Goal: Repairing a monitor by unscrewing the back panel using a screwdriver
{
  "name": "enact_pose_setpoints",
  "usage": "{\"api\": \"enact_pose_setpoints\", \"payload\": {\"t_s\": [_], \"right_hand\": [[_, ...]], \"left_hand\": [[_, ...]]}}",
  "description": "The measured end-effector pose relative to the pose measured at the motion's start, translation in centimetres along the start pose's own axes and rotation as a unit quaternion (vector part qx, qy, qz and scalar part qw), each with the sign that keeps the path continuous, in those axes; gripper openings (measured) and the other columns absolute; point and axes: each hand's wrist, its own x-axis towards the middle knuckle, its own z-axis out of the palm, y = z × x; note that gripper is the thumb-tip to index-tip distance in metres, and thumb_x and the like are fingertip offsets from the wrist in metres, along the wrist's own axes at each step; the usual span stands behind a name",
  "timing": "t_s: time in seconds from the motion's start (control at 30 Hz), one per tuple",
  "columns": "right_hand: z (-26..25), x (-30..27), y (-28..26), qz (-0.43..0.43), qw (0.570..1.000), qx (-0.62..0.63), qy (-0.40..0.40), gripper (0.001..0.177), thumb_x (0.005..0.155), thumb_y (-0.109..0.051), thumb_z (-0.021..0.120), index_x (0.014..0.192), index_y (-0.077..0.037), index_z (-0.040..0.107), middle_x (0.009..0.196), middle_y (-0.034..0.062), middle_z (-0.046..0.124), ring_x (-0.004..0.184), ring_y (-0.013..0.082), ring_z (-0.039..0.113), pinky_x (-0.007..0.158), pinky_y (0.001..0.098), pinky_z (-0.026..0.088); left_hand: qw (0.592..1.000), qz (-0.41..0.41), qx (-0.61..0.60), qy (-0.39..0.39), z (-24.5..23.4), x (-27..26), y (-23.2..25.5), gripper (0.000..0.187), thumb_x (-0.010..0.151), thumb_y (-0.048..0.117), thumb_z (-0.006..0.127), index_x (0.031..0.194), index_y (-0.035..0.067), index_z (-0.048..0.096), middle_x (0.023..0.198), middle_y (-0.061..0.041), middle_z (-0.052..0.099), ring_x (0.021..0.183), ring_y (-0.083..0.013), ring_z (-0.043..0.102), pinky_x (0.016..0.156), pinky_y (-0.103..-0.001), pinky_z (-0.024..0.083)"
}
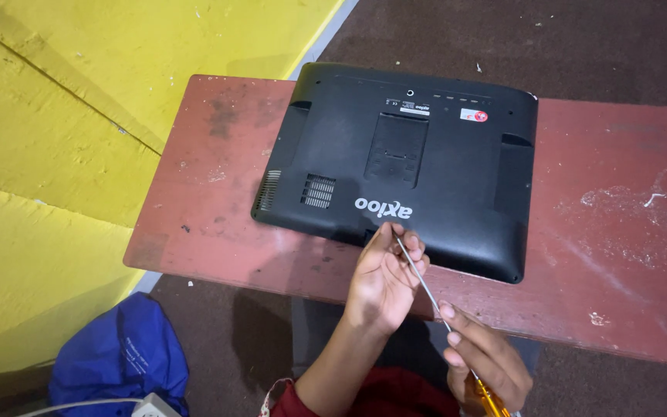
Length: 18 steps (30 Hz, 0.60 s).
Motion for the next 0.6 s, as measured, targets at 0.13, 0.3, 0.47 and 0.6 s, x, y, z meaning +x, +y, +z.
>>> {"api": "enact_pose_setpoints", "payload": {"t_s": [0.13, 0.3, 0.47, 0.6], "right_hand": [[0.4, 0.0, 0.1, -0.016, 1.0, 0.005, 0.022, 0.013, 0.093, -0.013, 0.053, 0.096, -0.001, 0.058, 0.099, 0.0248, 0.069, 0.087, 0.0296, 0.076, 0.08, 0.0322, 0.064], [0.2, -0.4, 0.4, -0.019, 1.0, 0.01, 0.007, 0.013, 0.094, -0.013, 0.052, 0.099, -0.002, 0.058, 0.101, 0.025, 0.069, 0.089, 0.0316, 0.076, 0.078, 0.0328, 0.064], [-0.5, -0.3, 0.2, -0.004, 1.0, 0.015, -0.025, 0.013, 0.093, -0.013, 0.055, 0.099, -0.002, 0.058, 0.105, 0.0243, 0.069, 0.092, 0.0313, 0.076, 0.079, 0.0326, 0.063], [-0.5, -0.6, 0.8, -0.034, 0.999, 0.02, -0.023, 0.014, 0.093, -0.013, 0.054, 0.1, -0.001, 0.057, 0.103, 0.0264, 0.068, 0.09, 0.0325, 0.076, 0.079, 0.035, 0.064]], "left_hand": [[0.999, 0.027, 0.036, 0.001, 0.2, -0.3, 0.0, 0.017, 0.099, 0.026, 0.057, 0.098, 0.011, 0.065, 0.086, -0.008, 0.065, 0.079, -0.0167, 0.06, 0.07, -0.027, 0.049], [0.997, 0.041, 0.059, 0.001, 0.7, -0.6, 0.2, 0.015, 0.1, 0.022, 0.055, 0.1, 0.008, 0.063, 0.086, -0.009, 0.065, 0.077, -0.0164, 0.061, 0.067, -0.026, 0.049], [0.994, 0.067, 0.078, 0.031, 1.5, -1.1, 0.0, 0.015, 0.099, 0.023, 0.057, 0.099, 0.008, 0.061, 0.082, -0.01, 0.063, 0.073, -0.0168, 0.061, 0.062, -0.026, 0.052], [0.993, 0.077, 0.079, 0.045, 1.7, -1.3, 0.1, 0.018, 0.098, 0.024, 0.058, 0.099, 0.008, 0.063, 0.08, -0.01, 0.064, 0.074, -0.0185, 0.061, 0.061, -0.028, 0.052]]}}
